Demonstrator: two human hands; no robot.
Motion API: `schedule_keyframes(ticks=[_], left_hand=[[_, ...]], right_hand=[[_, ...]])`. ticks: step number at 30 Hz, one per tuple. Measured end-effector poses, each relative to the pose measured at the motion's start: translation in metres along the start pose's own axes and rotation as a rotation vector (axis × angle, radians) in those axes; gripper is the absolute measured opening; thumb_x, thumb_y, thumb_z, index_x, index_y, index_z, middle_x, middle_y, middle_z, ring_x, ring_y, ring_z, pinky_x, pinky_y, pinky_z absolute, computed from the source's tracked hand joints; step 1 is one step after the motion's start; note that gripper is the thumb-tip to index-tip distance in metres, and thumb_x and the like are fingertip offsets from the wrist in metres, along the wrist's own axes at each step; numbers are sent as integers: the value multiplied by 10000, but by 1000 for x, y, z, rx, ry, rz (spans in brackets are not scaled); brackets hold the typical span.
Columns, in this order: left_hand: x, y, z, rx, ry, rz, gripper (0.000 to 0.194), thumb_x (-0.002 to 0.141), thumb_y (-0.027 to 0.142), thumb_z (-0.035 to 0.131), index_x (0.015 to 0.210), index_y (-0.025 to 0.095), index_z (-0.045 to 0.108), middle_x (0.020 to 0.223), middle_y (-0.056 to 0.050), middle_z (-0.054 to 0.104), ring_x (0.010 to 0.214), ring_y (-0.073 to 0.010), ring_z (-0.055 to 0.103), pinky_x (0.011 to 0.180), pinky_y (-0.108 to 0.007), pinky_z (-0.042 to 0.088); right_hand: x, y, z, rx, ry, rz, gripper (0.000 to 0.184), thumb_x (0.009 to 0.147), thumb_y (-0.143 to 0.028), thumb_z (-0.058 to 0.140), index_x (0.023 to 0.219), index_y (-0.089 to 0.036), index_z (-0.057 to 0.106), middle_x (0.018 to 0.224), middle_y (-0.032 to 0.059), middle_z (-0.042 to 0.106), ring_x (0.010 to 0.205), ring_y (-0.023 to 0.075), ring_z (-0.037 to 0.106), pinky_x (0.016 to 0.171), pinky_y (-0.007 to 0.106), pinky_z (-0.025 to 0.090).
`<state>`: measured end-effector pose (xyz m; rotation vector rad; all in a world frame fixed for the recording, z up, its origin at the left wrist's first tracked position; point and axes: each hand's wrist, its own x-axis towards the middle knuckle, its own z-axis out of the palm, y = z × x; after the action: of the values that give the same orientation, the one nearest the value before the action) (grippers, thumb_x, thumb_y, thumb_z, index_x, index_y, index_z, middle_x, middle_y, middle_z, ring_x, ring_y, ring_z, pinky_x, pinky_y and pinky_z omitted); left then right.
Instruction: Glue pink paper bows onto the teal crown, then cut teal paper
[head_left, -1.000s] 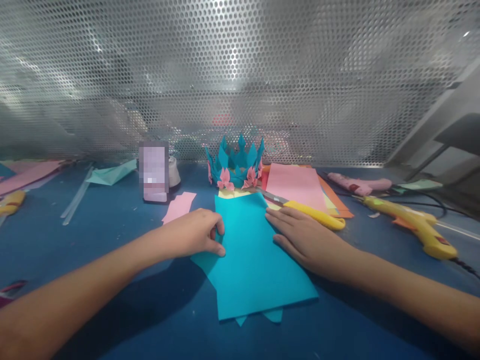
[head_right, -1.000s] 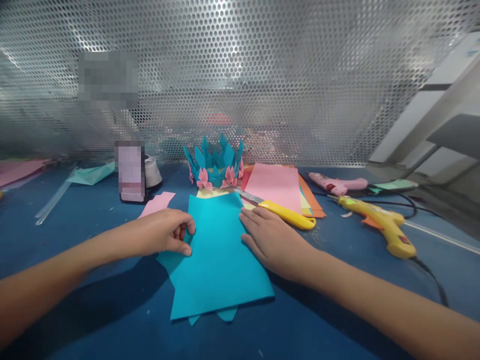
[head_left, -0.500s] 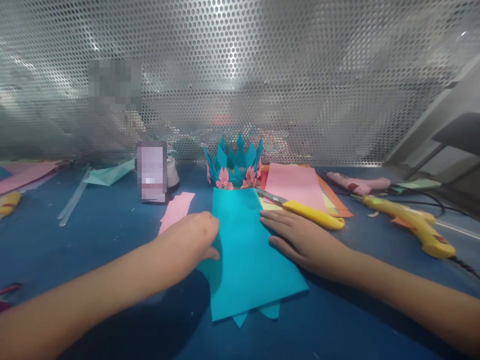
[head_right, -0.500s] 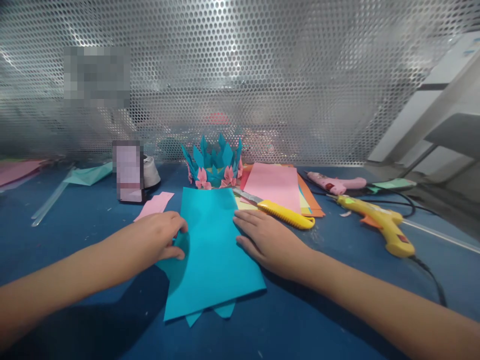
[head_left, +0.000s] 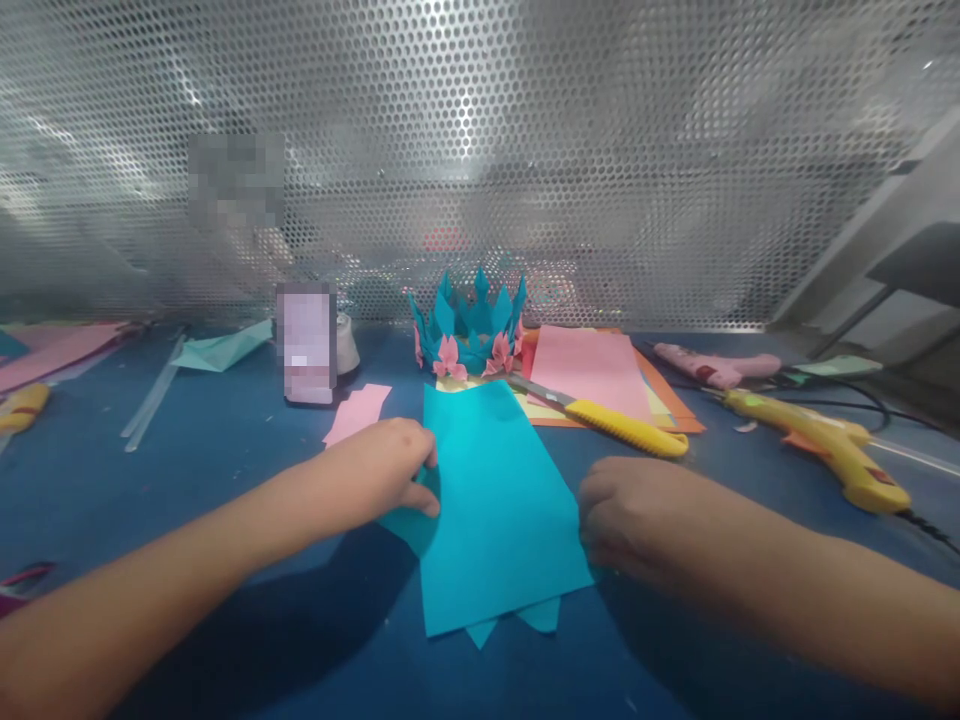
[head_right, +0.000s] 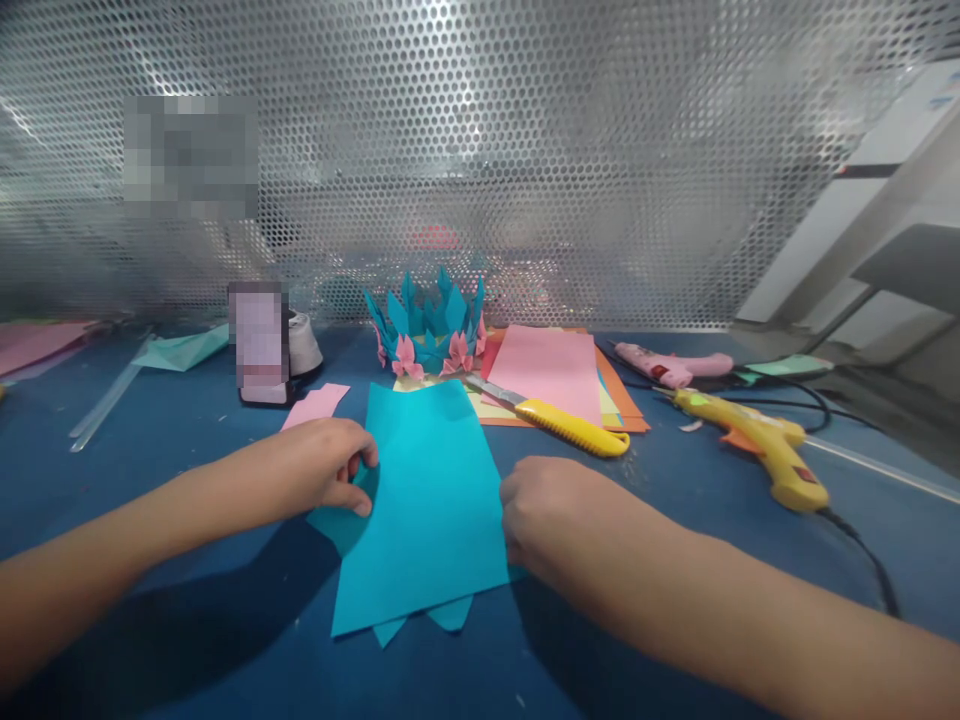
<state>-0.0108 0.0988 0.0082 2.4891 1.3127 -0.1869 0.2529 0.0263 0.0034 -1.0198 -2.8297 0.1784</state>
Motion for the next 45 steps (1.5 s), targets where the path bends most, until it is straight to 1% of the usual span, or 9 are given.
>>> schedule_keyframes(ticks=[3, 6, 9, 15, 20, 26, 33, 37, 45], left_hand=[[-2, 5, -4, -2, -26, -30, 403, 622, 453, 735, 912, 178, 678, 746, -40, 636, 652, -192, 585, 585, -280, 395], [-3, 9, -8, -7, -56, -56, 417, 627, 436, 734, 941, 168, 676, 780, -52, 645, 674, -203, 593, 595, -284, 397], [-4, 9, -8, -11, -64, -52, 437, 626, 446, 733, 955, 164, 672, 811, -62, 650, 690, -205, 592, 582, -280, 390], [-2, 3, -3, 40, -34, -21, 442, 635, 477, 720, 947, 167, 674, 797, -58, 643, 691, -204, 585, 553, -270, 376], [-3, 6, -4, 86, -1, 11, 413, 653, 457, 716, 941, 165, 677, 826, -61, 649, 730, -213, 602, 586, -272, 397], [-5, 8, -6, 112, -4, -1, 415, 649, 433, 733, 947, 150, 679, 814, -62, 652, 725, -213, 608, 576, -271, 396], [-4, 7, -3, 130, 7, 15, 399, 658, 440, 724, 934, 155, 681, 814, -62, 657, 722, -212, 613, 565, -266, 394], [-3, 6, -4, 138, 12, 23, 388, 661, 423, 728, 932, 150, 682, 818, -67, 660, 746, -222, 619, 581, -271, 401], [-5, 19, -6, 141, 9, -33, 294, 665, 368, 717, 859, 152, 674, 759, -49, 639, 684, -209, 615, 570, -276, 422]], right_hand=[[0, -2, -6, 41, -155, -2, 257, 816, -134, 508, 613, -204, 650, 649, 23, 630, 629, 151, 568, 548, 261, 414], [0, 3, -8, 165, -182, 129, 155, 805, -136, 565, 706, -195, 668, 750, 23, 644, 711, 154, 587, 620, 261, 437], [3, 11, -6, 254, -131, 205, 32, 798, -209, 631, 770, -205, 648, 806, 8, 634, 760, 150, 580, 660, 261, 445], [30, 23, 6, -45, 60, 182, 90, 878, -223, 549, 840, -160, 600, 964, 74, 624, 905, 203, 552, 835, 362, 437], [57, 37, 11, -273, 24, 147, 203, 906, -289, 505, 902, -140, 643, 1064, 116, 625, 1064, 254, 528, 913, 395, 396], [71, 42, 9, -322, -16, 188, 343, 915, -373, 465, 797, -130, 677, 1114, 155, 611, 1050, 287, 535, 826, 394, 401], [67, 37, 9, -357, 4, 221, 351, 918, -389, 453, 765, -157, 669, 1080, 120, 644, 1047, 279, 521, 786, 374, 355], [61, 31, 11, -371, -1, 240, 350, 896, -400, 491, 720, -158, 673, 964, 103, 661, 937, 266, 534, 732, 367, 341], [20, 9, -1, -188, 56, 160, 236, 848, -355, 566, 688, -190, 621, 794, 44, 637, 818, 223, 522, 713, 353, 375]])
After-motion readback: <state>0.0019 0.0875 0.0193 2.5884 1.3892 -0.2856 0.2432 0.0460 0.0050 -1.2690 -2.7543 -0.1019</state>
